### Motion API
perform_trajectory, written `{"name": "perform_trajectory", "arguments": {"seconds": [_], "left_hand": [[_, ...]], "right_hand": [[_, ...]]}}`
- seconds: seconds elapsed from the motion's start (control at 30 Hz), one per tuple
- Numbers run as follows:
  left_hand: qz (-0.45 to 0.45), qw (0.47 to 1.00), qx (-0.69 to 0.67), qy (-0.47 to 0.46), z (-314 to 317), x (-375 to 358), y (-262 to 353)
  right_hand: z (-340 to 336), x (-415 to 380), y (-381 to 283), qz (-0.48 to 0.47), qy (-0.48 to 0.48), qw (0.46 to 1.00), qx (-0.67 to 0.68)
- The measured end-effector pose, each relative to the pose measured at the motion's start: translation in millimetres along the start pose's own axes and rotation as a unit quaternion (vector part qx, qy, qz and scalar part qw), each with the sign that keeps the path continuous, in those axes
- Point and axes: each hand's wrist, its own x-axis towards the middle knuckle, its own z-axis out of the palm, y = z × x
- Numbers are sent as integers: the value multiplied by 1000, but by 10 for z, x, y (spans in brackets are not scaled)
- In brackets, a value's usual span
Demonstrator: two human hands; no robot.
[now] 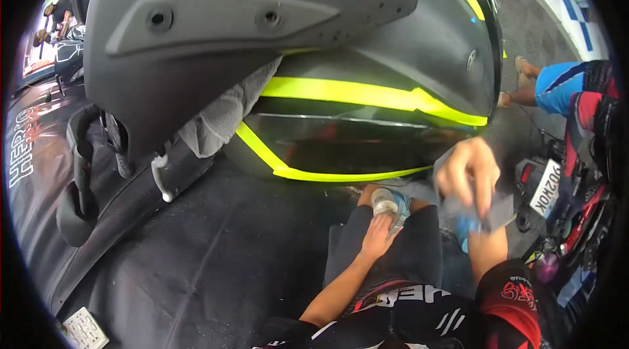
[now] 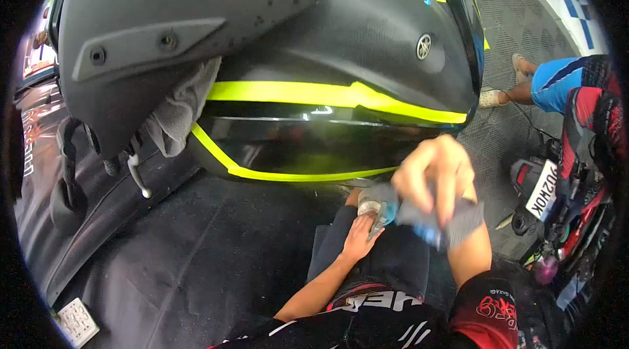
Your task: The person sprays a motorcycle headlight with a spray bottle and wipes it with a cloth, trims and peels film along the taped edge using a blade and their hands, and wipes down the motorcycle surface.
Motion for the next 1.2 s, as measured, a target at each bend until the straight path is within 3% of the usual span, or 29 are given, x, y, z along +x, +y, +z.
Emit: {"name": "perform_trajectory", "arguments": {"seconds": [0.07,0.13,0.17,0.23,0.27,0.37,0.43,0.5,0.57,0.67,0.7,0.77,0.9,1.0,1.17,1.2], "left_hand": [[28,999,12,25,30,-26,-16],[-12,999,-32,11,-73,-25,46],[-28,999,-46,-5,-117,-35,34],[43,998,-9,49,-356,21,74],[80,994,11,76,-488,49,83],[77,995,-33,54,-923,55,255],[97,993,-33,49,-1239,88,531],[108,992,-39,61,-1488,88,788],[134,988,-31,73,-1661,126,1007],[101,994,-10,30,-1608,176,1237],[57,998,6,-27,-1626,234,1344],[58,996,9,-62,-1637,289,1353],[96,988,8,-124,-1847,472,1416],[53,983,8,-177,-1998,584,1467],[50,987,32,-152,-2053,661,1578],[96,993,-42,-50,-2079,682,1545]], "right_hand": [[570,-195,-125,-2,332,937,-110],[968,-478,-176,-10,510,840,-184],[1104,-554,-131,-46,531,832,-154],[1346,-741,5,-110,581,779,-209],[1435,-777,71,-123,595,769,-199],[1659,-781,286,-133,604,770,-155],[1849,-1040,410,5,564,819,-104],[1991,-1036,582,128,538,829,-78],[2070,-873,856,149,552,819,-54],[2350,-1275,1292,51,582,811,26],[2361,-1237,1361,23,602,795,66],[2335,-1144,1384,-80,509,841,166],[2360,-996,1353,-100,556,817,115],[2472,-997,1307,-76,602,789,99],[2423,-1084,936,-34,688,718,98],[2421,-1161,797,-22,713,695,89]]}}
